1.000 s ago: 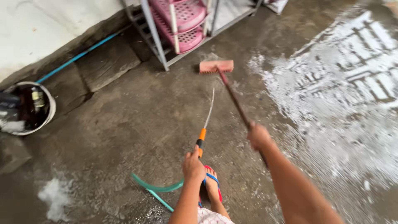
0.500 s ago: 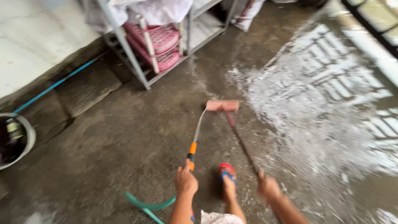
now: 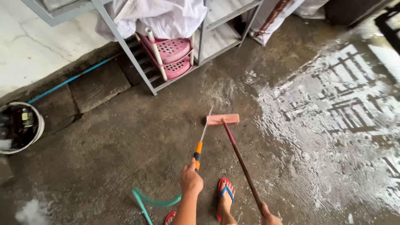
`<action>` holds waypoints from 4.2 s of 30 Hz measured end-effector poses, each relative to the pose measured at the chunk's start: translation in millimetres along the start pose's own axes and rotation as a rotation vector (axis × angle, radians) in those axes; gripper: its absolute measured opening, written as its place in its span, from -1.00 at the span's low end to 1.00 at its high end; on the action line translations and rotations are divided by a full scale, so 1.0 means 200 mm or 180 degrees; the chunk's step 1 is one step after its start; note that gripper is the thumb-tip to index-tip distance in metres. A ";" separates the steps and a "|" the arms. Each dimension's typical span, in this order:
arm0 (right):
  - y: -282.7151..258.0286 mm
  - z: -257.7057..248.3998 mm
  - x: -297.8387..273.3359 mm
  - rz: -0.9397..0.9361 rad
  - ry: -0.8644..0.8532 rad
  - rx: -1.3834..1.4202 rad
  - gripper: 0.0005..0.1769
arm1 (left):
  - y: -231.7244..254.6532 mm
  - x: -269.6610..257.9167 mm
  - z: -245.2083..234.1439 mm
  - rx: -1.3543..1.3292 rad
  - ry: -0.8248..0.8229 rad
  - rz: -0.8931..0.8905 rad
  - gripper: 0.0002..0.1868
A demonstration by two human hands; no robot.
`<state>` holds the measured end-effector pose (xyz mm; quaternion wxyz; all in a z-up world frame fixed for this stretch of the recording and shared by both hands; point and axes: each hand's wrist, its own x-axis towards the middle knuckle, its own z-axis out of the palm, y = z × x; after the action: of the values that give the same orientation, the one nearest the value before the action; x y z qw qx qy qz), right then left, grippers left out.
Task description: The person sprays water on a concrete floor with a hose and scrubs the surface using a long-handled brush.
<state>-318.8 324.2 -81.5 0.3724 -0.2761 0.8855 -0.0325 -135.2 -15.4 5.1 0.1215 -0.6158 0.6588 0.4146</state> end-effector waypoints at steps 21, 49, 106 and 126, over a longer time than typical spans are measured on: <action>0.09 -0.50 0.49 -0.0411 -0.0128 -0.0894 -0.16 | 0.47 0.21 0.24 -0.0116 0.0125 -0.0513 -0.24; -0.84 -0.53 0.93 -0.0408 -0.0682 -0.0623 -0.31 | -0.14 -0.04 0.25 -0.0795 0.0600 -0.1082 -0.22; -0.26 0.89 -1.59 -0.1953 -0.1094 -0.1776 -0.37 | -2.11 -2.11 0.62 -0.1540 0.1478 -0.1835 -0.12; -0.93 1.38 -1.62 -0.2296 -0.1070 -0.2007 -0.52 | -2.68 -2.13 0.08 -0.1827 0.1213 -0.2008 -0.12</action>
<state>138.7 372.8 -23.4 0.3734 -0.6647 0.6283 0.1547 438.9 353.4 68.2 -0.0568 -0.8600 0.3086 0.4025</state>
